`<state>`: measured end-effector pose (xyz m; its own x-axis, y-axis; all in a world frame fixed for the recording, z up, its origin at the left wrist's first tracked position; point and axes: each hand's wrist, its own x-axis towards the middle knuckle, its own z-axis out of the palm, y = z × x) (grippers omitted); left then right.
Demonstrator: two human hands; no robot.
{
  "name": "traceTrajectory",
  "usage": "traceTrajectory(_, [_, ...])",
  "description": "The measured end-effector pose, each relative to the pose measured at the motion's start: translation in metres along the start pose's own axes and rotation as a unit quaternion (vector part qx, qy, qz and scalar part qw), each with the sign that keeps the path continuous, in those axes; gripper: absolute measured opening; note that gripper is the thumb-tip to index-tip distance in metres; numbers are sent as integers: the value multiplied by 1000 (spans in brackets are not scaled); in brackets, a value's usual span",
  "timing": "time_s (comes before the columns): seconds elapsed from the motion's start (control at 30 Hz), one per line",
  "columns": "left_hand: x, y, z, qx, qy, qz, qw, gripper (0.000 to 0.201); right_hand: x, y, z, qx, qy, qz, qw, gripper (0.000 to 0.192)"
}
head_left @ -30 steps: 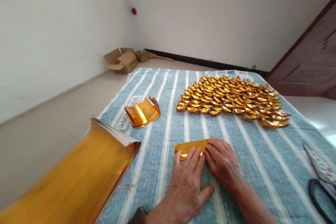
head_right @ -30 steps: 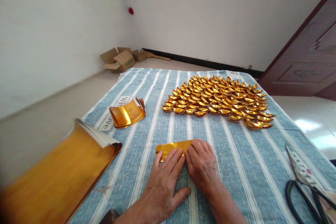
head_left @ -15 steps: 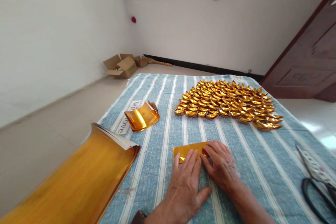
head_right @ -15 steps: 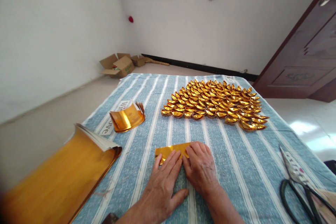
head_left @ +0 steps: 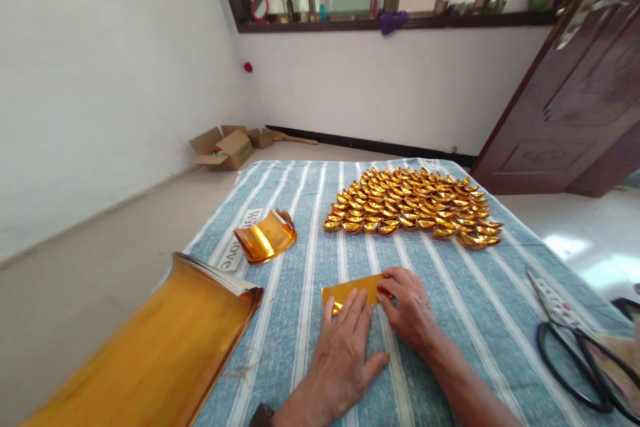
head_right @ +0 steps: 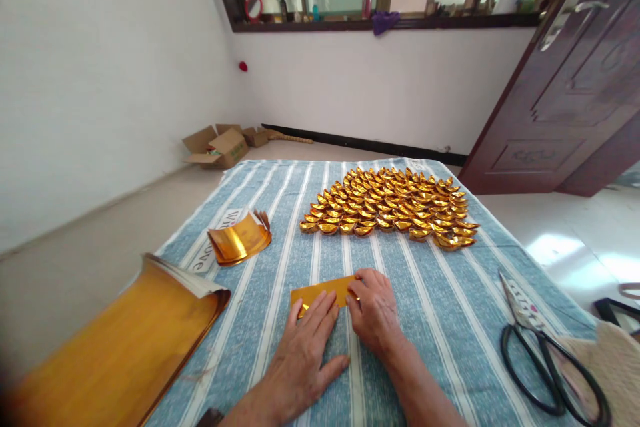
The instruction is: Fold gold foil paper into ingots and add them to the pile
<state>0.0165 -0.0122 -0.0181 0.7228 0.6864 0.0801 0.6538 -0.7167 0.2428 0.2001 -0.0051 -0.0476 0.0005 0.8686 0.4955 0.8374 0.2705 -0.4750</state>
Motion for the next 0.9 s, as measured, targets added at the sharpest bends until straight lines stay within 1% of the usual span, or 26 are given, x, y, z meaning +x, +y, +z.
traceTrajectory(0.2, [2, 0, -5, -10, -37, -24, 999, 68, 0, 13, 1, 26, -17, 33, 999, 17])
traceTrajectory(0.43, [1, -2, -5, -18, -42, -24, 999, 68, 1, 28, -2, 59, -38, 52, 996, 17])
traceTrajectory(0.53, [1, -3, -3, -18, -41, -23, 999, 68, 4, 36, -7, 75, -48, 44, 995, 20])
traceTrajectory(0.6, [1, -3, -3, -19, -45, -23, 999, 68, 6, 38, -12, 86, -31, 25, 996, 21])
traceTrajectory(0.7, [1, -2, -5, -23, -53, -27, 998, 68, 9, 28, -18, 98, 48, -18, 994, 16])
traceTrajectory(0.77, [1, 0, -6, -30, -56, -32, 997, 68, 9, 13, -17, 107, 74, -49, 990, 13])
traceTrajectory(0.83, [2, 1, -7, -40, -56, -36, 997, 69, 7, -2, -10, 119, 59, -72, 988, 14])
traceTrajectory(0.9, [3, 1, -8, -52, -52, -38, 997, 72, 4, -13, 1, 124, 15, -67, 990, 16])
